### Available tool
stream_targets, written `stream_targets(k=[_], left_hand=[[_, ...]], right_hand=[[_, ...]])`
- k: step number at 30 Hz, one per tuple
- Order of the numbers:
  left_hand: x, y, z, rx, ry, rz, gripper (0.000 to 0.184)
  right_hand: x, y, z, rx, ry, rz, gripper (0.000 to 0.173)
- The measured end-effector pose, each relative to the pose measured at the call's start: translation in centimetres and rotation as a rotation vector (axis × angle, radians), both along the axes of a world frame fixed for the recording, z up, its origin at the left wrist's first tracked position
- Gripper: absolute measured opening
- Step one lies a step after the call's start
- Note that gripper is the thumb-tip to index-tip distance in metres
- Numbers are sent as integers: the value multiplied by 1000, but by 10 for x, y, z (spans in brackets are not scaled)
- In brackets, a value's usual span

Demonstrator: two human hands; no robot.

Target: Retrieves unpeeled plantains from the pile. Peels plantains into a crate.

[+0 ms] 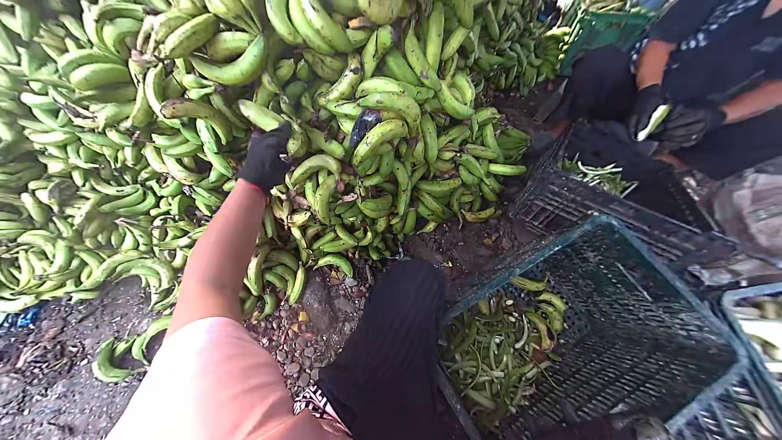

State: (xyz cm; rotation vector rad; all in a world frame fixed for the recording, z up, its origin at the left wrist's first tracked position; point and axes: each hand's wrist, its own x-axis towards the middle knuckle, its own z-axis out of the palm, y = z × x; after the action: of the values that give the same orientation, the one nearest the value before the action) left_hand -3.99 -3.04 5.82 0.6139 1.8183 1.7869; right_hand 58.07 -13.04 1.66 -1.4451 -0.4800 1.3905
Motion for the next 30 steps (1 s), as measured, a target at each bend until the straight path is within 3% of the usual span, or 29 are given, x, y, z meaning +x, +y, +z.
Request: stream_targets(k=[1,3,6,9,13,17,19,23,28,30], left_hand=[[7,-1,7,86,-19,-9,47],[23,0,22,253,26,-137,45],[87,19,55,334,153,-403,51],[200,58,67,413,230,-582,50],[361,100,34,377,35,-676,83],[469,89,-17,210,-89,-707,91],[490,74,-35,130,-94,-734,95],[496,55,-47,84,37,-731,71],[491,56,-59,307,-96,-757,67],[490,55,-60,338,-89,-779,62]], right_hand=[[24,1,-30,75,56,79,68],[34,9,-47,128,37,152,75],[19,25,-41,159,110,218,73],[-18,37,-22,139,80,259,66],[-52,32,-15,340,-145,295,64],[-61,17,-18,358,-155,159,68],[-57,16,-28,292,-128,136,67],[-54,21,-35,226,-45,95,50],[-56,26,40,675,-103,-75,48],[-53,31,52,799,-132,-102,47]])
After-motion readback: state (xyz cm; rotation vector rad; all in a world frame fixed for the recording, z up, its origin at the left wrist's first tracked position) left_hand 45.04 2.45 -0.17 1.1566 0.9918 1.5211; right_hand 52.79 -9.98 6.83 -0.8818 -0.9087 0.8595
